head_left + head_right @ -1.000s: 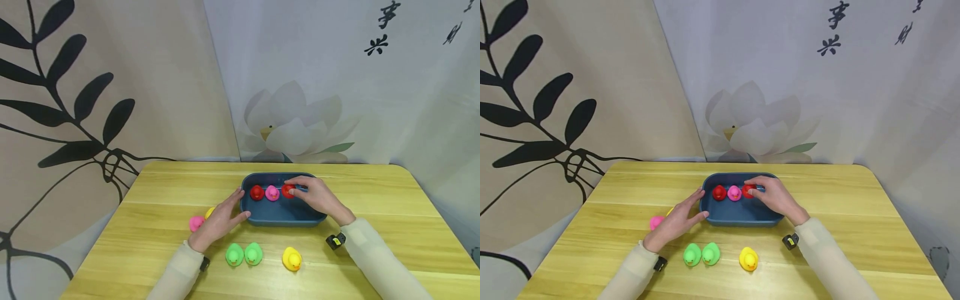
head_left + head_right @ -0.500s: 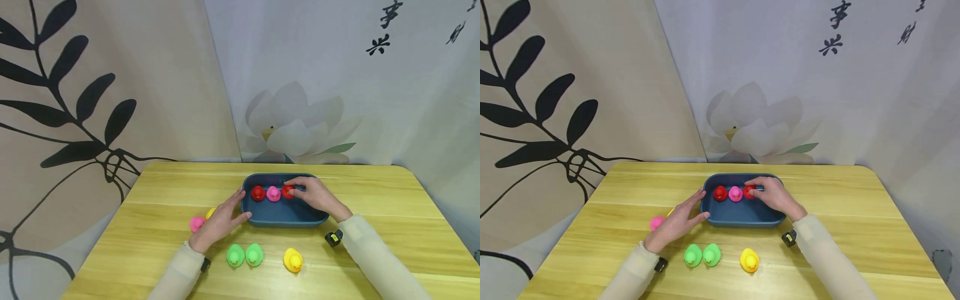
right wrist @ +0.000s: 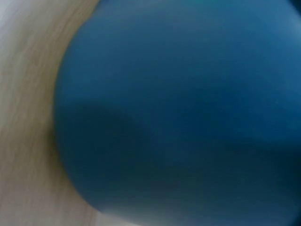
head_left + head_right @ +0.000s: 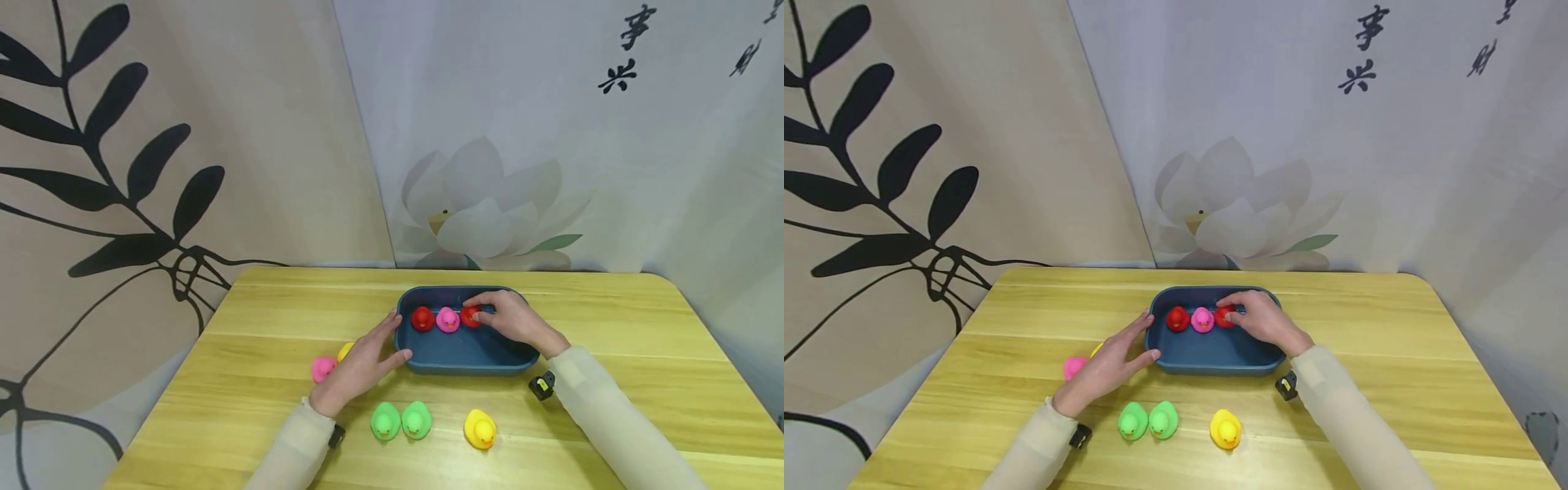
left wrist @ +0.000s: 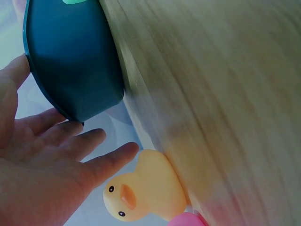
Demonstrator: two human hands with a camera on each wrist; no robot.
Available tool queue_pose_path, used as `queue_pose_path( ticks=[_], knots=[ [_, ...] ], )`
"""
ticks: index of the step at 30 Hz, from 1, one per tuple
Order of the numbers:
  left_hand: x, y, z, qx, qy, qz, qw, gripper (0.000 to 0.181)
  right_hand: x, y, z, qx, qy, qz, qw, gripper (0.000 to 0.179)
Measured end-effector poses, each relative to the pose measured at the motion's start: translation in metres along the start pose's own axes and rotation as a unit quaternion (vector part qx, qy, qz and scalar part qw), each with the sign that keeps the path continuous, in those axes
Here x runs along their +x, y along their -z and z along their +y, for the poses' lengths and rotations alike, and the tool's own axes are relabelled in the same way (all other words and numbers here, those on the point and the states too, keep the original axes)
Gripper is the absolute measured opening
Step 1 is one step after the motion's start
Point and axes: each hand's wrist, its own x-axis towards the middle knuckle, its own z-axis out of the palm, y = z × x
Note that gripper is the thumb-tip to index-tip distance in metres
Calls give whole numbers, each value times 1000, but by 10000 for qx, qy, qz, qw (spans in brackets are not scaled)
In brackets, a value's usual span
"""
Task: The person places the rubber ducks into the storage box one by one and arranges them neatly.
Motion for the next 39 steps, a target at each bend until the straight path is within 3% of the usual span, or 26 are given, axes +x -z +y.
queue_pose_path(
  ticks=[30, 39],
  knots=[
    [-1, -1, 1, -22, 58, -3, 10000, 75, 3, -3, 0, 94, -234, -234, 9994, 29],
    [-3, -1, 0, -49, 26, 33, 10000, 74, -8, 6, -4, 236, 32, -6, 9997, 36]
  ],
)
